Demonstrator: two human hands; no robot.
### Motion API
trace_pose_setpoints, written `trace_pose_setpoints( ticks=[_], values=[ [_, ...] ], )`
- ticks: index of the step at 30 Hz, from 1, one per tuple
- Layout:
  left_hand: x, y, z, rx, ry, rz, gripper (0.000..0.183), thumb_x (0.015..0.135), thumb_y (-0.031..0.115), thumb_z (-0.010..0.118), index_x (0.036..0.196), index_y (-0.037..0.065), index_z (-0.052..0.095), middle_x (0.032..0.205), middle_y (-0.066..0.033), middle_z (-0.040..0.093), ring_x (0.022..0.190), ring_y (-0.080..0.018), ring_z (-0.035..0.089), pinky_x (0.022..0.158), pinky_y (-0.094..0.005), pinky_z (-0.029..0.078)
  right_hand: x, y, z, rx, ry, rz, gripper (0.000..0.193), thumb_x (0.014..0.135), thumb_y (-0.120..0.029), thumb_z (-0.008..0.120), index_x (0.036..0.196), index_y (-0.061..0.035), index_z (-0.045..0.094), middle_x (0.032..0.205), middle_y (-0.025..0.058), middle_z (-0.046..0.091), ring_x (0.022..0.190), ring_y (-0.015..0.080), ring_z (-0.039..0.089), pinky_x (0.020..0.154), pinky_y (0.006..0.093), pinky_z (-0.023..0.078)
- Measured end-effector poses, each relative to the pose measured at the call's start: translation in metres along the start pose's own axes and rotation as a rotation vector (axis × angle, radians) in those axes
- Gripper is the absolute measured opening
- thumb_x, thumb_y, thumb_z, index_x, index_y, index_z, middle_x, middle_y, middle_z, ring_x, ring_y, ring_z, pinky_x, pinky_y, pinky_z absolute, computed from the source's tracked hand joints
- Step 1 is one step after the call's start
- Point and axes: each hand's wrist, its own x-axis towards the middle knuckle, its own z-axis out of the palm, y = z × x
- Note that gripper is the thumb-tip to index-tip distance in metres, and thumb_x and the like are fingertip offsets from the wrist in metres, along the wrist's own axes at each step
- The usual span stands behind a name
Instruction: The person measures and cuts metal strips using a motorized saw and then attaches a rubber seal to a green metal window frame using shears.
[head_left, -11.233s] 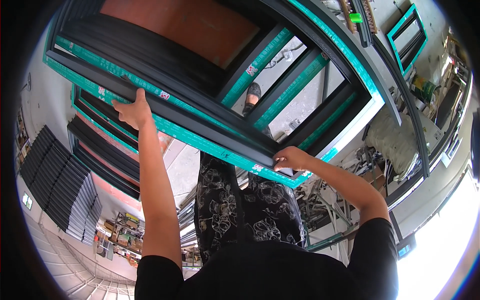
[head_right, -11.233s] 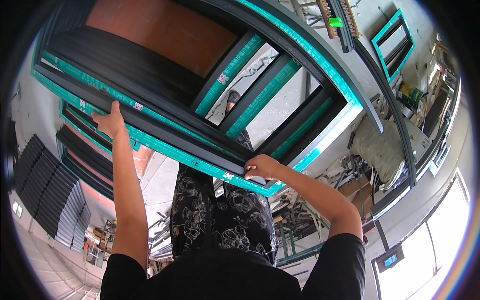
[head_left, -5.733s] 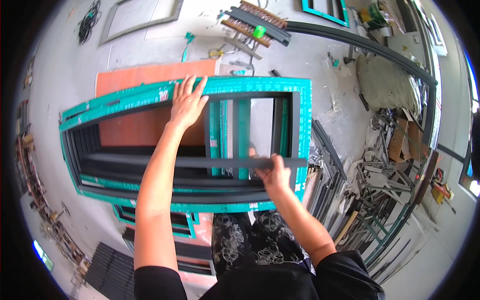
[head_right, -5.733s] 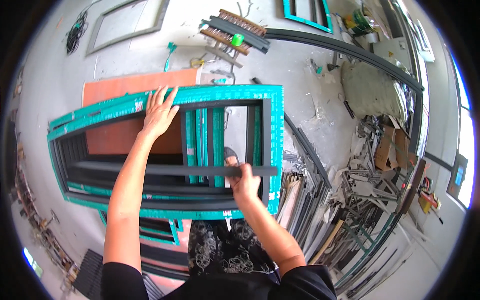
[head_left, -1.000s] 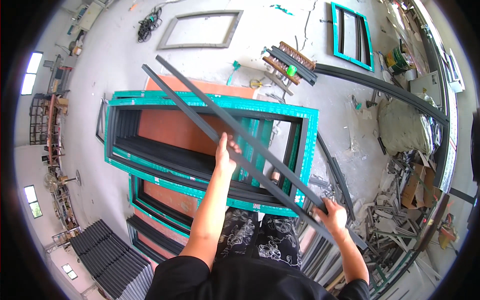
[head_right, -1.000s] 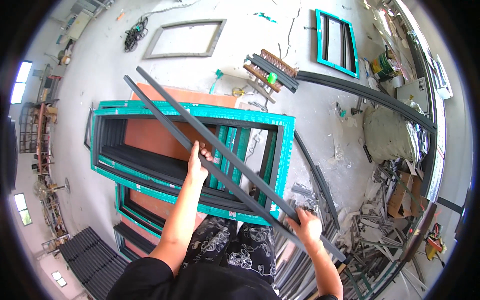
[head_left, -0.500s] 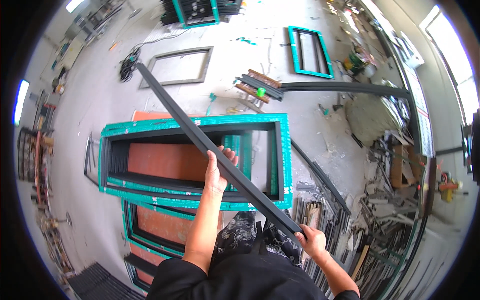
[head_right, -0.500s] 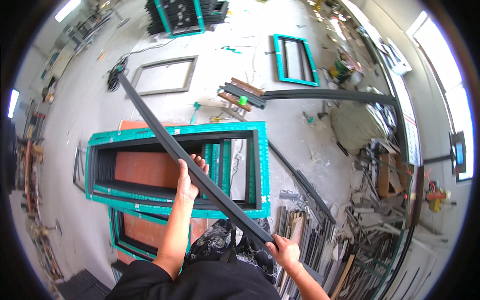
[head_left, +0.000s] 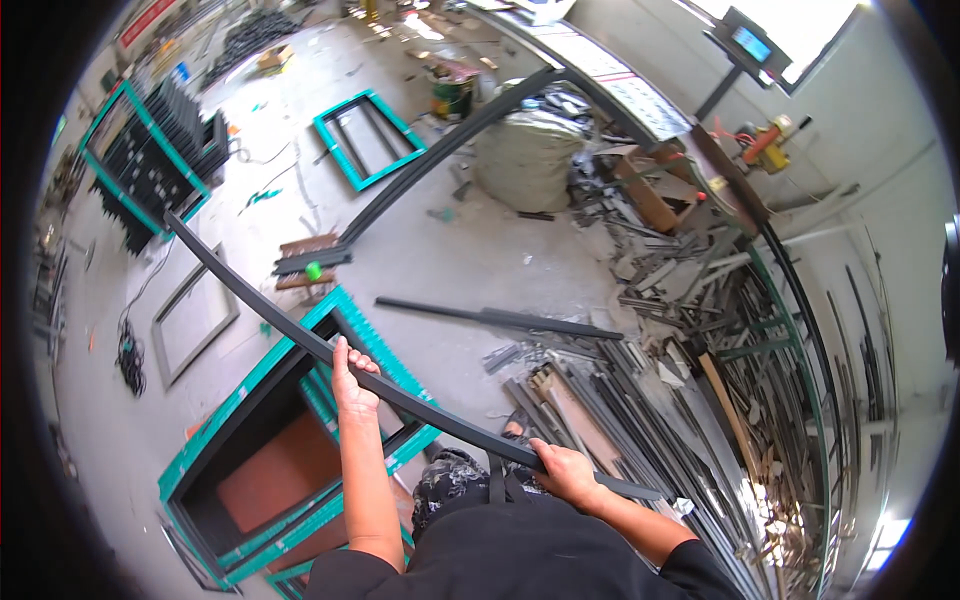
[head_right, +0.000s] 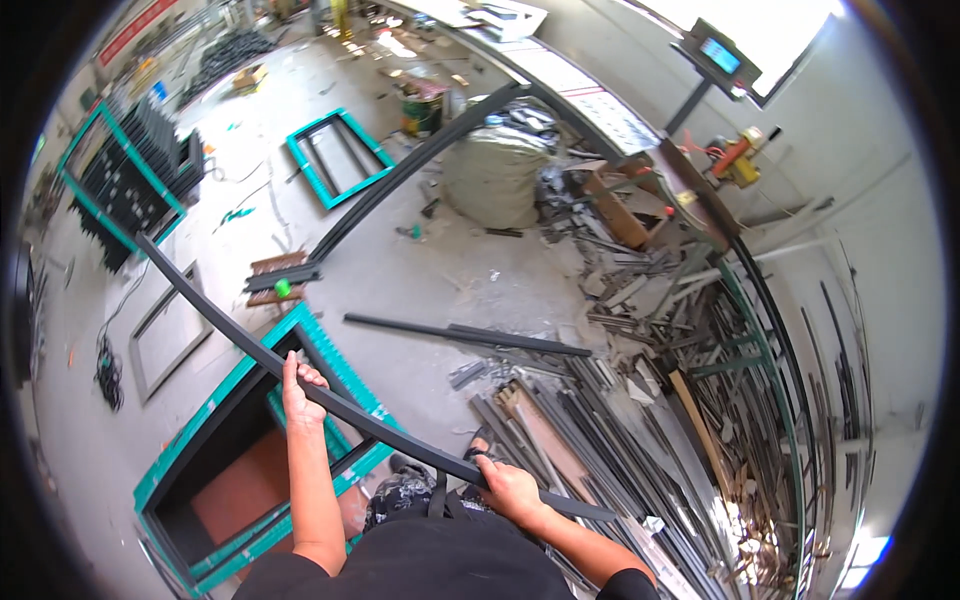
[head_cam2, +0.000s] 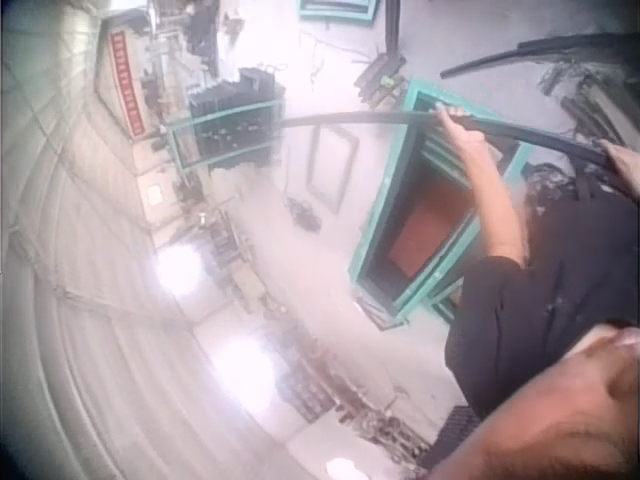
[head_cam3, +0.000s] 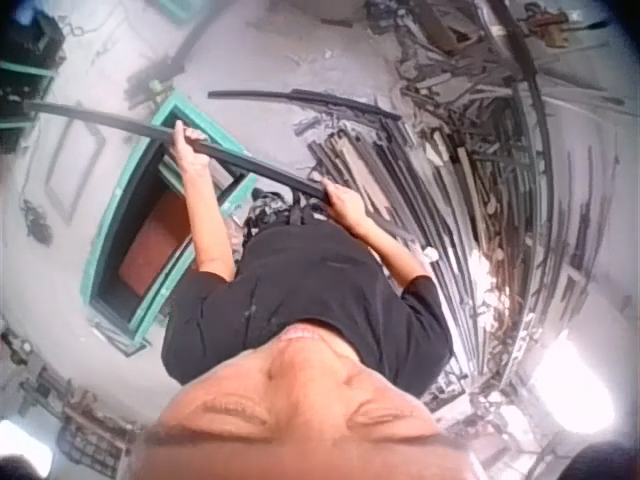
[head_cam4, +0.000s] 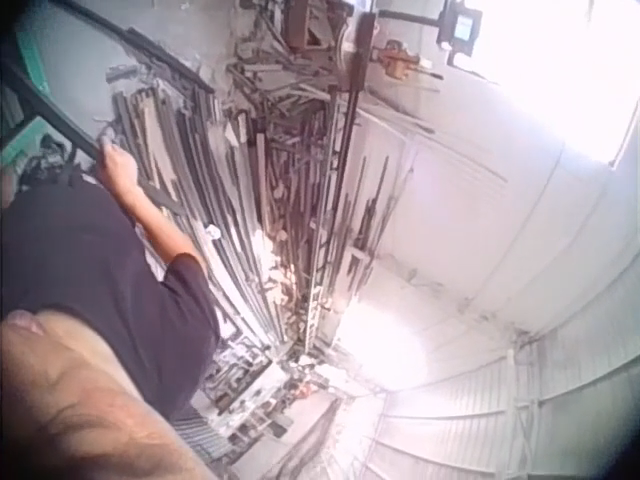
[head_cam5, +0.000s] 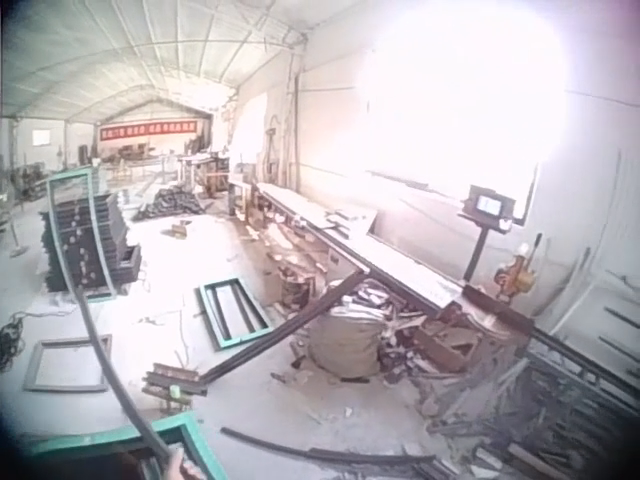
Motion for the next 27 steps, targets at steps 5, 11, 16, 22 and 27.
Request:
trace_pose_setpoints(
  ticks=[5, 11, 16, 22, 27],
  values=[
    [0.003, -0.131, 0.093, 0.099, -0.058, -0.176, 0.027, 0.089, 0.031, 0.074, 0.074, 0.018, 0.055, 0.066, 0.0057, 0.056, 0.056, -0.008, 0.054, 0.055, -0.0252, 0.047, 0.002, 0.072, -0.053, -0.055, 0.289, 0.095, 0.05, 0.075, -0.028, 0.077, 0.114, -0.0059, 0.055, 0.078, 0.0117, 0.065, 0.071, 0.0317, 0.066, 0.062, 0.0441, 0.053],
    [-0.03, -0.234, 0.163, 0.258, -0.174, -0.411, 0.024, 0.087, 0.027, 0.075, 0.086, 0.009, 0.059, 0.078, -0.0082, 0.063, 0.076, -0.0256, 0.063, 0.072, -0.0426, 0.055, 0.045, 0.133, -0.076, 0.048, 0.308, 0.186, 0.04, 0.079, -0.043, 0.075, 0.089, -0.0083, 0.059, 0.073, 0.0152, 0.064, 0.067, 0.0354, 0.065, 0.059, 0.0442, 0.051],
    [0.038, -0.249, 0.226, 0.214, -0.244, -0.436, 0.025, 0.09, 0.027, 0.071, 0.094, 0.006, 0.059, 0.086, -0.0084, 0.063, 0.085, -0.0259, 0.064, 0.079, -0.0444, 0.056, 0.088, 0.153, -0.1, 0.261, 0.259, 0.357, 0.043, 0.078, -0.044, 0.076, 0.088, -0.0058, 0.061, 0.076, 0.0184, 0.066, 0.071, 0.0391, 0.066, 0.062, 0.0462, 0.051],
    [0.13, -0.276, 0.315, 0.334, -0.388, -0.467, 0.021, 0.095, 0.025, 0.066, 0.099, 0.006, 0.057, 0.092, -0.0079, 0.062, 0.089, -0.0241, 0.063, 0.081, -0.041, 0.055, 0.155, 0.185, -0.121, 0.308, 0.405, 0.471, 0.041, 0.075, -0.039, 0.081, 0.087, -0.0043, 0.063, 0.073, 0.0179, 0.065, 0.068, 0.0375, 0.064, 0.06, 0.043, 0.049],
    [0.166, -0.324, 0.39, 0.376, -0.46, -0.55, 0.024, 0.095, 0.027, 0.065, 0.099, 0.006, 0.056, 0.092, -0.0087, 0.061, 0.09, -0.0243, 0.063, 0.082, -0.0414, 0.055, 0.19, 0.217, -0.159, 0.253, 0.541, 0.549, 0.041, 0.073, -0.04, 0.081, 0.09, -0.0057, 0.065, 0.075, 0.0169, 0.067, 0.07, 0.0366, 0.066, 0.062, 0.0431, 0.051]
  ],
)
